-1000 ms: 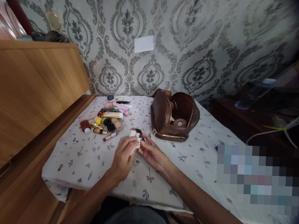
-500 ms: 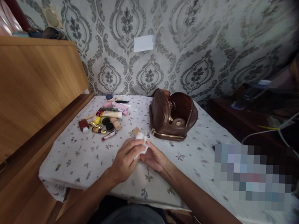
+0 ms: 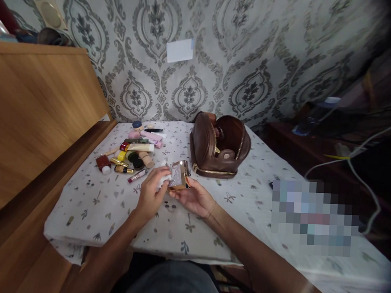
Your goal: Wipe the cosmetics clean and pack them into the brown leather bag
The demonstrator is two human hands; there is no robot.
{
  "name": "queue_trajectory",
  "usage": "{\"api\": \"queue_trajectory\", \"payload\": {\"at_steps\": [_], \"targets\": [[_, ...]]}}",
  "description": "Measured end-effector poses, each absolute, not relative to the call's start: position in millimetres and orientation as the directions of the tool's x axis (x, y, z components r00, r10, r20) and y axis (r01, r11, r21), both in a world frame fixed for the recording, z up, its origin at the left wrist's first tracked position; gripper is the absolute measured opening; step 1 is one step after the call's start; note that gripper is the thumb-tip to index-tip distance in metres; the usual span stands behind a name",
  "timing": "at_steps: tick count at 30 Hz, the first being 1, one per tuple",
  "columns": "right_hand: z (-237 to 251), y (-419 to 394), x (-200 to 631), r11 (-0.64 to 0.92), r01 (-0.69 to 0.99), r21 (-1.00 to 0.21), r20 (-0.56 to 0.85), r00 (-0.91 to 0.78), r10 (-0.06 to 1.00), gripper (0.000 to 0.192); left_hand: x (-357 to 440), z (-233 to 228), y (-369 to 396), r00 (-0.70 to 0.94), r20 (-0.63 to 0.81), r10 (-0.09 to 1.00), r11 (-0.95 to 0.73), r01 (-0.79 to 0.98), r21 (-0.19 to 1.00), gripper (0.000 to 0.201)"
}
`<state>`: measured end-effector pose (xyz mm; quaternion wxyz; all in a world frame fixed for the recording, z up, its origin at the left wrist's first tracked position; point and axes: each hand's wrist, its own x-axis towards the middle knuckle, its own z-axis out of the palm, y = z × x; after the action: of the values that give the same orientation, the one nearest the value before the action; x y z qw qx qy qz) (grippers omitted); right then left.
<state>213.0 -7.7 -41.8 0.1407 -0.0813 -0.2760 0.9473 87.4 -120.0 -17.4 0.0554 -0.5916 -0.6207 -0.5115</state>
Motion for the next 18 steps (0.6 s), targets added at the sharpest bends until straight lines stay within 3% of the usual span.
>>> {"api": "queue_trajectory", "payload": {"at_steps": [7,13,18], "targets": [[-48,-1,209,-0.818,-0.344,-0.461,-0.07,-0.905,0.42,0.02,110,-23,-130,-0.2,0.677,0.709,-0.264,0.814,0.517,0.024],[-43,-4,210,-0.825,-0.296,-0.482,-0.084,-0.921,0.38,0.025,116,-17,-130,-0.03,0.756,0.654,-0.356,0.87,0.342,0.034],[-36,-4,214,-0.817,-0.301,-0.492,-0.057,-0.925,0.376,0.025,106,-27,-132,0.051,0.757,0.652,-0.321,0.923,0.214,0.036]]}}
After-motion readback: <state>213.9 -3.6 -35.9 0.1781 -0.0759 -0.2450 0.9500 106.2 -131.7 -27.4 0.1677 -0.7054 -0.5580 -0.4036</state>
